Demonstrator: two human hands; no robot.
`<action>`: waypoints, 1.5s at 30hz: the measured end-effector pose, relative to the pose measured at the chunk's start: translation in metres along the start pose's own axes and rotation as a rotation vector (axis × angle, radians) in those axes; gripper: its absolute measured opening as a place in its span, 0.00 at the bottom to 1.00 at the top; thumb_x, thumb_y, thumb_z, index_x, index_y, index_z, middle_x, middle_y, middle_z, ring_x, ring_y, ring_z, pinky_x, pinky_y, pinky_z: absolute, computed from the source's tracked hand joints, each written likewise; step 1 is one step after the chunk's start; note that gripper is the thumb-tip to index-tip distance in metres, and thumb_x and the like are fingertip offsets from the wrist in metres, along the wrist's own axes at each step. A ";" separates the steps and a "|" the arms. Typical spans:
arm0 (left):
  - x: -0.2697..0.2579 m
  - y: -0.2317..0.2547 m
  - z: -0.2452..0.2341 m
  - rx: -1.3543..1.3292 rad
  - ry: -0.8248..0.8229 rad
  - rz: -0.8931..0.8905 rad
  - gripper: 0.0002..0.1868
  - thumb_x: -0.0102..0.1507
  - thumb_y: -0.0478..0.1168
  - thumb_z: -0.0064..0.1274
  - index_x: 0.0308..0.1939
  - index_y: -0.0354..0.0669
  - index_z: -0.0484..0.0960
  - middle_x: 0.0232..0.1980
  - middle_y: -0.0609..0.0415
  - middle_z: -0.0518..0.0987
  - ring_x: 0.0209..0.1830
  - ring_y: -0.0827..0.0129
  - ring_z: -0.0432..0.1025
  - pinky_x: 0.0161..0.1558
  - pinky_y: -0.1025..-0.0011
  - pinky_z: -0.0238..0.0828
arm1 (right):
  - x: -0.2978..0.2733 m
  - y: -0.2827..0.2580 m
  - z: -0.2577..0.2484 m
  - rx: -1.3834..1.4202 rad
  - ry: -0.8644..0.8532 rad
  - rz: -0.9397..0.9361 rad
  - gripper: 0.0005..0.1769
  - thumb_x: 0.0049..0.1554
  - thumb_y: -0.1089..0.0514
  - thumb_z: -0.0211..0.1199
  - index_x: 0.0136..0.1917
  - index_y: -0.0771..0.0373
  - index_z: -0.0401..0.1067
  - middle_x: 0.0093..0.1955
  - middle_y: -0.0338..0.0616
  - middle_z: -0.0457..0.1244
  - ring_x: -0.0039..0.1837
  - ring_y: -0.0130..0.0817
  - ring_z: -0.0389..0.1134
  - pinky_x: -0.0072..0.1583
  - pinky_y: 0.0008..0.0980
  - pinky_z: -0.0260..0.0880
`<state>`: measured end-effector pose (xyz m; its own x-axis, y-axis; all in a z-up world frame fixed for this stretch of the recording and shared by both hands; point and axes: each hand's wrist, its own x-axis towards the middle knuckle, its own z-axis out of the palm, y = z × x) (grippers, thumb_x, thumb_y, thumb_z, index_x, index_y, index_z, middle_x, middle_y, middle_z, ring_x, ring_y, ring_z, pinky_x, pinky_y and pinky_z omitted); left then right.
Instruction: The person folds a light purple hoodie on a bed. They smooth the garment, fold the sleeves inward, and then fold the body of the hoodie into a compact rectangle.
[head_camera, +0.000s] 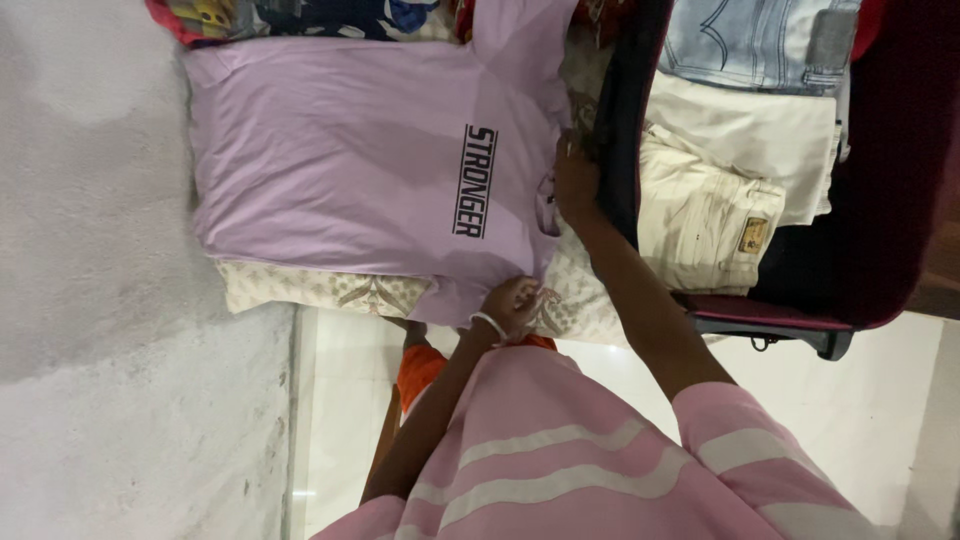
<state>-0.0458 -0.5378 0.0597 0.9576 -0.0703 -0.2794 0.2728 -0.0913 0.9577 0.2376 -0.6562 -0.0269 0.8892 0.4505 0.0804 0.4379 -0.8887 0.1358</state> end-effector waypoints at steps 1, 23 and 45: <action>-0.006 -0.008 -0.006 0.009 0.021 -0.064 0.21 0.67 0.48 0.50 0.57 0.36 0.76 0.52 0.41 0.82 0.51 0.52 0.80 0.55 0.57 0.77 | -0.009 -0.006 -0.006 0.072 0.064 0.016 0.27 0.59 0.58 0.59 0.69 0.70 0.64 0.63 0.64 0.64 0.52 0.51 0.71 0.51 0.43 0.72; -0.101 -0.125 -0.130 0.264 0.132 -0.262 0.15 0.64 0.46 0.58 0.44 0.38 0.77 0.41 0.46 0.81 0.39 0.61 0.75 0.45 0.66 0.72 | -0.252 -0.149 -0.068 0.935 -0.118 0.824 0.28 0.61 0.42 0.65 0.51 0.73 0.69 0.42 0.61 0.66 0.44 0.45 0.67 0.46 0.42 0.68; -0.162 -0.184 -0.115 0.180 -0.012 -0.518 0.28 0.62 0.55 0.64 0.49 0.30 0.85 0.41 0.39 0.84 0.37 0.58 0.79 0.45 0.65 0.75 | -0.310 -0.146 -0.124 1.936 -0.416 0.846 0.19 0.61 0.50 0.54 0.61 0.61 0.63 0.47 0.39 0.66 0.44 0.32 0.69 0.45 0.31 0.69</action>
<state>-0.2401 -0.3957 -0.0636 0.7008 0.0181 -0.7131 0.6872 -0.2851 0.6682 -0.1183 -0.6555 0.0506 0.7450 0.2035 -0.6353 -0.6625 0.1141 -0.7403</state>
